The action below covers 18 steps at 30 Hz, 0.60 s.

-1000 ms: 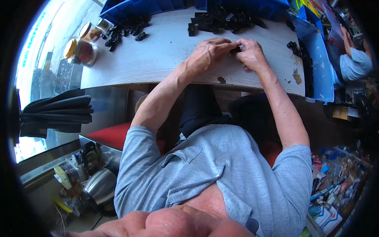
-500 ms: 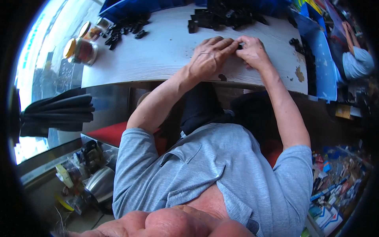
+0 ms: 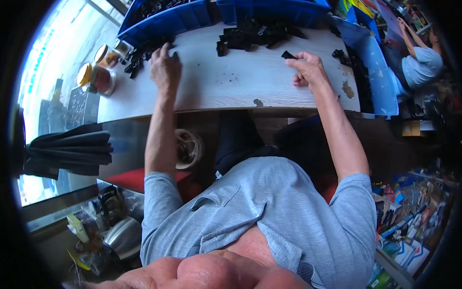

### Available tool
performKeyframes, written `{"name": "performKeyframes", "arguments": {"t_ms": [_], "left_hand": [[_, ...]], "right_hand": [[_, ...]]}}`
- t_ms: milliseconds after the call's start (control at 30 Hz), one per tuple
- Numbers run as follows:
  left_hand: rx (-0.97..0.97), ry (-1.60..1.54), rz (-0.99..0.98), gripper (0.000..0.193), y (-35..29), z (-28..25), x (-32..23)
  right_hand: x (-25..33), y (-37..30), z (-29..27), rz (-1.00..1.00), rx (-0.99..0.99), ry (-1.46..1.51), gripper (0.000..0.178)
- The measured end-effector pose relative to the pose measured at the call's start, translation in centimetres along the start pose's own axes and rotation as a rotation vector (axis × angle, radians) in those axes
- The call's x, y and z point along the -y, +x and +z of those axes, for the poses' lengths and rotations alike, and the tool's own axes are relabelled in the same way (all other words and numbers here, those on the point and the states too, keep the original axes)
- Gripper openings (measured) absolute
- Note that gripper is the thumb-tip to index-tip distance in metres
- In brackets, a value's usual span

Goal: The recorder is manually assembling small black plastic components at a workbench.

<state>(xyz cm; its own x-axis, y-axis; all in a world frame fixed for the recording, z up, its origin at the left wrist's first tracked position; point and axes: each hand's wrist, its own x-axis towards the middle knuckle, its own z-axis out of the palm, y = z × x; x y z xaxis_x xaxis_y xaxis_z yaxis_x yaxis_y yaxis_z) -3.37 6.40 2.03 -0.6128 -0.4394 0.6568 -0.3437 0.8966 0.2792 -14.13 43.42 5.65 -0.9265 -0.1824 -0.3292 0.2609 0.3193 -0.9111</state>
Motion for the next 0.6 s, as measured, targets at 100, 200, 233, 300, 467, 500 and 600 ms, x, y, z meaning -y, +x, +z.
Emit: {"name": "performKeyframes", "arguments": {"t_ms": [100,200,233,300,467,500,600], "left_hand": [[0.101,0.088,0.025,0.029,-0.2,0.8,3.1],[0.145,-0.017,0.185,0.024,-0.9,1.2,1.8],[0.184,-0.088,0.267,0.022,-1.1,0.6,0.8],[0.207,-0.172,0.308,0.020,-2.0,0.3,-1.4],[0.208,-0.246,0.414,0.023,-2.9,1.0,-2.1],[0.211,-0.244,0.415,0.026,-2.8,1.0,-2.3],[0.207,-0.307,0.330,0.032,-3.0,0.9,-2.8]], "right_hand": [[-0.6,2.9,-4.1,0.043,-0.218,0.131,0.039],[-1.3,4.7,-8.8,0.002,-0.452,0.197,0.036],[-1.2,4.9,-9.5,-0.001,-0.519,0.201,0.036],[-1.2,5.3,-9.4,-0.009,-0.536,0.181,0.037],[-0.1,6.5,-5.9,-0.043,-0.353,0.078,0.042],[0.2,6.9,-5.2,-0.043,-0.355,0.077,0.042],[0.8,8.3,-3.6,-0.064,-0.333,-0.082,0.047]]}}
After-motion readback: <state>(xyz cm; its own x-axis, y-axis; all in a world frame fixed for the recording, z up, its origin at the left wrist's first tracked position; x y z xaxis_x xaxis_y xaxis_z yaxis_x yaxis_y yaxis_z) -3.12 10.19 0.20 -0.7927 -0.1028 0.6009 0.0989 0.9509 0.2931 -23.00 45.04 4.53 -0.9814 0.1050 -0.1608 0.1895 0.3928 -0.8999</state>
